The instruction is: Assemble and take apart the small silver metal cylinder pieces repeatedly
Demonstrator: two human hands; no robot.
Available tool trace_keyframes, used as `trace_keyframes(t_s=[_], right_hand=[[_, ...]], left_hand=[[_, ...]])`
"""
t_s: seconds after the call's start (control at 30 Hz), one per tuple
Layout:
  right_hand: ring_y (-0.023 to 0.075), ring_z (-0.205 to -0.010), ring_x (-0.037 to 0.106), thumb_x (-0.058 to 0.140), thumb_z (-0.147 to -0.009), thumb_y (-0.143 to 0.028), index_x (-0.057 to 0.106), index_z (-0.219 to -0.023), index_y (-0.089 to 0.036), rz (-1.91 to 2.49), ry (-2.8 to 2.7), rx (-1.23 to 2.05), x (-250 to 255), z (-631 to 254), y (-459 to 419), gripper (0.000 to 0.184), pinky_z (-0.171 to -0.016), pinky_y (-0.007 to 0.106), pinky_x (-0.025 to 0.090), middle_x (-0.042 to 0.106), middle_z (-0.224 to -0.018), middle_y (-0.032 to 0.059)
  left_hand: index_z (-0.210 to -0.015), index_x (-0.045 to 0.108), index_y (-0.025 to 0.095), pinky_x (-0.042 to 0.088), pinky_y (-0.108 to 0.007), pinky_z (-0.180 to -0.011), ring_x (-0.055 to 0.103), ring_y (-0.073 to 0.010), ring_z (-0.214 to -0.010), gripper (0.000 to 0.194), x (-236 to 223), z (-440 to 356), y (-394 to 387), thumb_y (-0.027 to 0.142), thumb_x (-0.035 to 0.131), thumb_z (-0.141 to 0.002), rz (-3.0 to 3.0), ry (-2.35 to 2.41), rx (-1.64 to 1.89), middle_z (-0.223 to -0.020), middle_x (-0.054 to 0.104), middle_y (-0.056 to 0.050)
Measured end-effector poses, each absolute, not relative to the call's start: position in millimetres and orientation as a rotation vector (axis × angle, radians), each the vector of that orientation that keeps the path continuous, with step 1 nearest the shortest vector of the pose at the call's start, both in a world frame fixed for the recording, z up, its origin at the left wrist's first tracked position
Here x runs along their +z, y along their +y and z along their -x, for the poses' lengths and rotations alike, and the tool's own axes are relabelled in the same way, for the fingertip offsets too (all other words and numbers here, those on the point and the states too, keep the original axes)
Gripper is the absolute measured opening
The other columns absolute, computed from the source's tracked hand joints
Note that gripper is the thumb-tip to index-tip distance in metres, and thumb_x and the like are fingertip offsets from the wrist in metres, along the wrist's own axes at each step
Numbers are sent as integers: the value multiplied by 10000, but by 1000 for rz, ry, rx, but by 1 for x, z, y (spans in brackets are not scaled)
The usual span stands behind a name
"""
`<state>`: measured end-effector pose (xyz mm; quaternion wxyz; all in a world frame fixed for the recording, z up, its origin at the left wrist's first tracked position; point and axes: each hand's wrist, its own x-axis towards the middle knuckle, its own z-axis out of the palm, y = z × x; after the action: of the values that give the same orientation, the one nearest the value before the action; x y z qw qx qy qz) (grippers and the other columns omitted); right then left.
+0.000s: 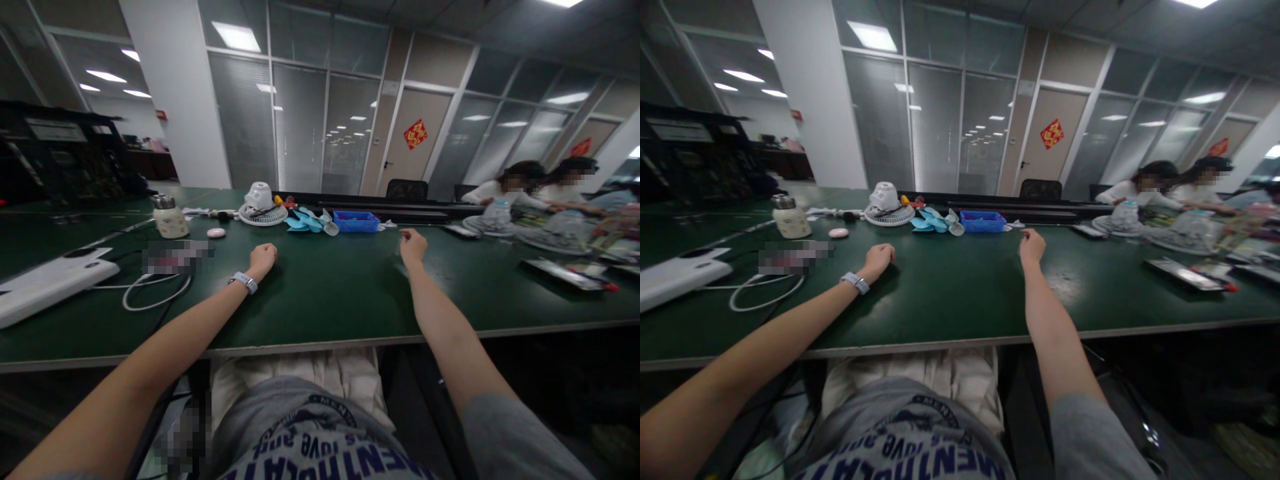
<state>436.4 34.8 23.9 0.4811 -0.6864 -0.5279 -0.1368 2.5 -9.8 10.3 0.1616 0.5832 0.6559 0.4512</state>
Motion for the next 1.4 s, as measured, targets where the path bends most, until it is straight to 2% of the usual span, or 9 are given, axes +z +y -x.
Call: trace_keyframes(t_s=[0.3,0.43,0.57,0.73,0.87,1.0,1.07,1.23,1.4], right_hand=[[213,-915,660,483,-797,-76,707,-1019,-168,1678,-1270,-271,23,-439,35,329,-872,331,470,725,-984,115],[230,-939,649,555,-805,-164,667,-1097,-187,1735,-1173,-274,19,-435,35,314,-868,361,477,708,-1003,106],[250,-973,631,680,-753,-287,592,-1182,-178,1839,-1067,-217,11,-431,39,451,-869,390,479,665,-1078,133],[273,-961,642,740,-712,-310,576,-1161,-157,1928,-1016,-163,3,-436,41,501,-857,394,483,650,-1059,165],[275,-963,649,741,-719,-315,570,-1191,-176,1900,-1086,-198,9,-426,40,521,-871,399,475,675,-1023,144],[241,-937,663,732,-743,-345,552,-1223,-218,1675,-1390,-118,19,-368,39,528,-880,388,481,709,-960,75],[220,-886,675,736,-744,-361,544,-1235,-229,1500,-1568,-13,19,-325,36,543,-852,373,500,715,-943,55],[193,-788,686,759,-726,-373,523,-1263,-229,1163,-1841,292,6,-231,17,605,-796,357,529,718,-915,43],[170,-773,687,718,-769,-347,480,-1311,-229,988,-1927,406,-5,-201,5,603,-751,311,535,710,-963,43]], left_hand=[[-539,569,207,372,-258,-604,570,-175,-652,239,9,-1,-8,213,382,-689,-1682,1856,1284,-615,634,-20],[-555,581,208,375,-256,-597,571,-177,-646,237,9,-1,-8,222,388,-690,-1665,1849,1283,-617,641,-20],[-551,581,209,381,-258,-596,573,-178,-638,239,9,-2,-9,218,390,-695,-1658,1850,1280,-612,641,-22],[-548,577,210,387,-262,-608,575,-179,-641,237,12,-2,-12,214,389,-690,-1667,1854,1271,-613,643,-21],[-524,563,212,390,-270,-612,577,-185,-648,242,12,-3,-12,215,385,-688,-1699,1866,1255,-604,635,-24],[-530,573,209,417,-273,-651,600,-190,-690,237,9,-4,-8,217,395,-687,-1741,1806,1232,-635,655,-28],[-602,611,202,442,-272,-692,625,-191,-738,253,7,-6,-8,234,395,-729,-1755,1697,1235,-687,684,-33],[-1023,643,192,468,-303,-842,656,-208,-963,321,13,-16,-19,412,518,-826,-1849,1474,1356,-963,740,-64],[-1152,590,194,435,-355,-957,635,-226,-1080,424,22,-29,-29,438,621,-805,-2004,1360,1500,-1045,730,-92]])
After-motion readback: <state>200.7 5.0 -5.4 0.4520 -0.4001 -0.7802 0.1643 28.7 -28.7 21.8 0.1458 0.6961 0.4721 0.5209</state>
